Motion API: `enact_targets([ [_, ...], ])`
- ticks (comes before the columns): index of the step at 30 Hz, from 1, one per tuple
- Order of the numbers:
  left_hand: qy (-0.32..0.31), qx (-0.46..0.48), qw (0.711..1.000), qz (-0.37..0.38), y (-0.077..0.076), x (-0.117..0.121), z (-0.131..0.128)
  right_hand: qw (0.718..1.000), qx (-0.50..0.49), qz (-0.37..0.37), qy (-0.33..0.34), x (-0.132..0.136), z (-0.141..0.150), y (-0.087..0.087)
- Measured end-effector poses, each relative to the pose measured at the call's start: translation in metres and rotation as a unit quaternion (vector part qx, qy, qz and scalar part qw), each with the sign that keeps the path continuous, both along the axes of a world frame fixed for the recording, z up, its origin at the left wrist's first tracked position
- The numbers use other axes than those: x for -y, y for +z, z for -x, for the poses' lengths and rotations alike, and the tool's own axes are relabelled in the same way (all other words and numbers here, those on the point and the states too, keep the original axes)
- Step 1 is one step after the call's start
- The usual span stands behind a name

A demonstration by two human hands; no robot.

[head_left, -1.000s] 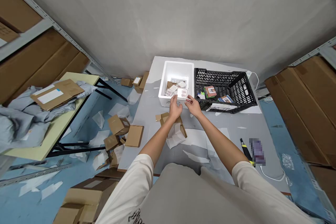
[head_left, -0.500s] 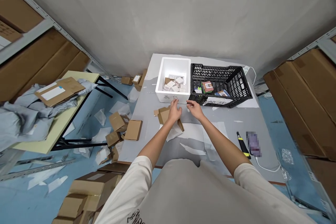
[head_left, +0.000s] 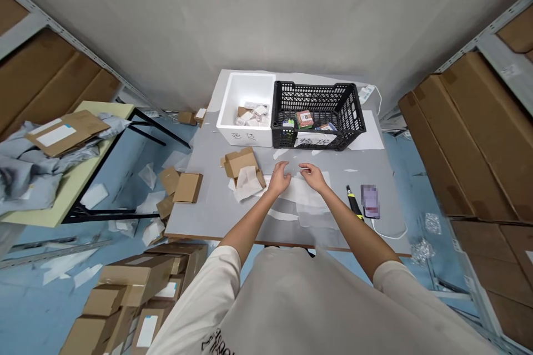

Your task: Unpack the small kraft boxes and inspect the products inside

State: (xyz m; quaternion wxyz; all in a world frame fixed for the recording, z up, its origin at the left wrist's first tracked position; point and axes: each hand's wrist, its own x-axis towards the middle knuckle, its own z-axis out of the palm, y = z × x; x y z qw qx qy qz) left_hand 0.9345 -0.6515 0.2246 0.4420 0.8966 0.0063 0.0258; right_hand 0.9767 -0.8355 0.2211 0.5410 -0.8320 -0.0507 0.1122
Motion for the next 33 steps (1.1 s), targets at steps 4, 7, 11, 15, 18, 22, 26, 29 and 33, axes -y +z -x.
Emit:
enact_targets([
  [4, -0.083, -0.120, 0.989, -0.036, -0.025, 0.057, 0.029, 0.994, -0.067, 0.083, 0.031, 0.067, 0.033, -0.036],
  [7, -0.138, -0.195, 0.965, -0.106, -0.049, 0.092, 0.053, 0.970, -0.069, 0.220, 0.083, 0.111, 0.064, -0.064],
  [11, -0.153, -0.203, 0.946, -0.203, -0.076, 0.123, 0.076, 0.920, -0.046, 0.355, 0.162, 0.152, 0.098, -0.088],
  [15, -0.150, -0.224, 0.929, -0.255, -0.091, 0.140, 0.085, 0.899, -0.022, 0.391, 0.197, 0.167, 0.111, -0.096],
  [18, -0.127, -0.221, 0.923, -0.288, -0.096, 0.149, 0.086, 0.895, -0.007, 0.403, 0.192, 0.167, 0.109, -0.098],
  [22, -0.109, -0.218, 0.915, -0.321, -0.099, 0.155, 0.083, 0.888, 0.018, 0.418, 0.189, 0.166, 0.105, -0.102],
  [26, -0.134, -0.223, 0.908, -0.329, -0.101, 0.156, 0.079, 0.885, 0.025, 0.421, 0.195, 0.168, 0.106, -0.106],
  [29, -0.150, -0.216, 0.908, -0.325, -0.099, 0.157, 0.077, 0.887, 0.022, 0.414, 0.201, 0.172, 0.106, -0.107],
  [33, -0.152, -0.197, 0.919, -0.306, -0.087, 0.157, 0.074, 0.896, 0.034, 0.397, 0.195, 0.174, 0.103, -0.102],
])
